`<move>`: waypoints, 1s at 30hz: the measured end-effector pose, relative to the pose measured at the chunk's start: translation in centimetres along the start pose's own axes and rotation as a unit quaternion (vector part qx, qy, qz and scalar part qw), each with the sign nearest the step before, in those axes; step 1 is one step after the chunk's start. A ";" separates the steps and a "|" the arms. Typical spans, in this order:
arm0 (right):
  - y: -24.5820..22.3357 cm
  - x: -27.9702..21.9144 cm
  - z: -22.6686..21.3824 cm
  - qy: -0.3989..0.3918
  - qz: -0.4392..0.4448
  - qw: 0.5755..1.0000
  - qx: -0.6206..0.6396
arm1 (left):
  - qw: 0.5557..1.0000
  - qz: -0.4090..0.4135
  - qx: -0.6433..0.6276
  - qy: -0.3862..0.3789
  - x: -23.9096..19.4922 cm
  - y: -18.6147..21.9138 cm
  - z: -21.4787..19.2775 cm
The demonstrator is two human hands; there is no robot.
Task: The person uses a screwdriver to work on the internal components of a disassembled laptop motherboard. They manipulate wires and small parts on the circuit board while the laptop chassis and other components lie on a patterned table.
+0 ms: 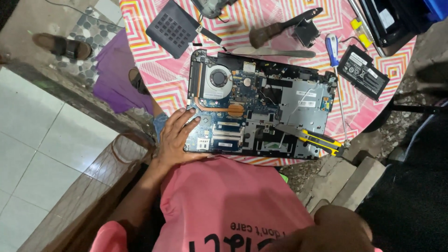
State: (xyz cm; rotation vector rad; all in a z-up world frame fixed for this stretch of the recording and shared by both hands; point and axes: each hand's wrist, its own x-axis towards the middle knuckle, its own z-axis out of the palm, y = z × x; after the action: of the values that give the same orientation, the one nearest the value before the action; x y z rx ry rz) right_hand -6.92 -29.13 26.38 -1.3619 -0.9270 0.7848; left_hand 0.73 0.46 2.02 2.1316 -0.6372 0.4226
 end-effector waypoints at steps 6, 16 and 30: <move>7.2 2.4 -9.1 0.099 0.027 0.979 -0.178 | 0.997 0.034 0.053 -0.048 -0.8 -1.2 0.4; 18.2 -0.3 -19.9 0.343 0.123 0.801 -0.475 | 0.996 0.030 0.052 -0.061 -1.3 -1.4 0.4; 18.3 -1.6 -18.8 0.379 0.091 0.797 -0.462 | 0.995 0.026 0.072 -0.069 -0.8 -0.7 0.2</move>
State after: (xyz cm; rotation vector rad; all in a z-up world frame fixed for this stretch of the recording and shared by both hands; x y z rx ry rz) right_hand 10.21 -37.62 8.38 -2.3943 -0.4992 -0.2165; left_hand 0.48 0.91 1.03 2.2995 -0.7617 0.3616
